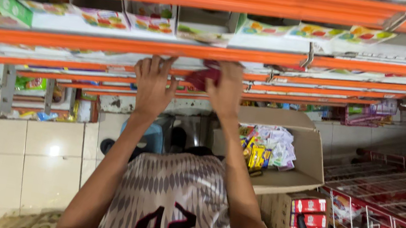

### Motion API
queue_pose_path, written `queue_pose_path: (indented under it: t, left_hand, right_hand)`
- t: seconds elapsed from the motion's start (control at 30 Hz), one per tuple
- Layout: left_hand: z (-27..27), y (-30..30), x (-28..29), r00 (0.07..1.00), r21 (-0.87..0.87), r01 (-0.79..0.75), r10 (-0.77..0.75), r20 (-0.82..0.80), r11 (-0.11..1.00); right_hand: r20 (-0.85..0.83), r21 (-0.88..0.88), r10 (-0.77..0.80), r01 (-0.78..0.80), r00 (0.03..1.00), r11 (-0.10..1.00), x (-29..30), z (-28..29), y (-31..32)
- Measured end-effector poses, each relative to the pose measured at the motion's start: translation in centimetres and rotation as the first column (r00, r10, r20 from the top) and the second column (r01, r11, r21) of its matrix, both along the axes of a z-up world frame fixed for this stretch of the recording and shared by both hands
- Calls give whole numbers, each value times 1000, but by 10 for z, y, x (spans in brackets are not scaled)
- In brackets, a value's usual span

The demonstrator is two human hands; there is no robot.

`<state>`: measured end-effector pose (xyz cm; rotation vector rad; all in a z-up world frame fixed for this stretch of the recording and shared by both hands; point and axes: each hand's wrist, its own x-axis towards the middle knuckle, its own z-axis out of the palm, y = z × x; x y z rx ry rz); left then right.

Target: The person wipes down supermarket shelves with a cloth, moving several items aside to reach the shelf surfaces.

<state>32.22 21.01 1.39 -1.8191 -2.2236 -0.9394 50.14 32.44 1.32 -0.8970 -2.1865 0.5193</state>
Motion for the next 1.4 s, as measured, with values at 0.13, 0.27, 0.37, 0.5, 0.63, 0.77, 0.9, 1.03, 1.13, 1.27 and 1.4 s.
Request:
queue_pose_path:
  t: [0.13, 0.27, 0.37, 0.5, 0.63, 0.77, 0.9, 1.03, 1.13, 1.27, 1.4]
  left_hand:
    - [0, -1, -3, 999, -13, 23, -24, -36, 1000]
    - [1, 5, -5, 997, -66, 19, -24, -74, 998]
    - [4, 7, -5, 998, -66, 18, -22, -65, 998]
    - [1, 0, -5, 996, -79, 53, -47, 80, 995]
    - [-14, -31, -11, 966, 44, 170, -175, 191, 984]
    - [-27, -76, -33, 957, 31, 132, -136, 256, 991]
    - [-27, -122, -73, 953, 44, 62, -73, 295, 997]
    - [-15, -148, -121, 950, 16, -6, 0, 313, 1000]
    - [-3, -154, -156, 974, 46, -15, 4, 227, 999]
    - [9, -156, -180, 993, -20, -13, 15, 116, 1000]
    - [16, -153, -197, 994, -35, 39, -35, 99, 999]
  right_hand:
    - [136, 169, -115, 92, 984, 981, 18, -10, 19]
    - [89, 169, -170, 153, 982, 974, 6, -16, 20]
    - [93, 145, -179, 164, 979, 976, -11, -12, 7]
    - [70, 96, -60, 53, 996, 994, -40, -5, -23]
    - [50, 73, 53, -56, 997, 996, -81, -2, -50]
    - [35, 138, -62, 57, 997, 989, -104, -5, -67]
    - [79, 76, -95, 89, 992, 993, -79, -6, -56]
    - [24, 69, -237, 235, 971, 970, -85, -4, -59]
    - [-96, 43, -159, 164, 983, 986, -114, -1, -79]
    - [-107, -51, -68, 63, 992, 997, -174, 3, -119]
    - [-90, -42, 53, -57, 995, 997, -211, 15, -154]
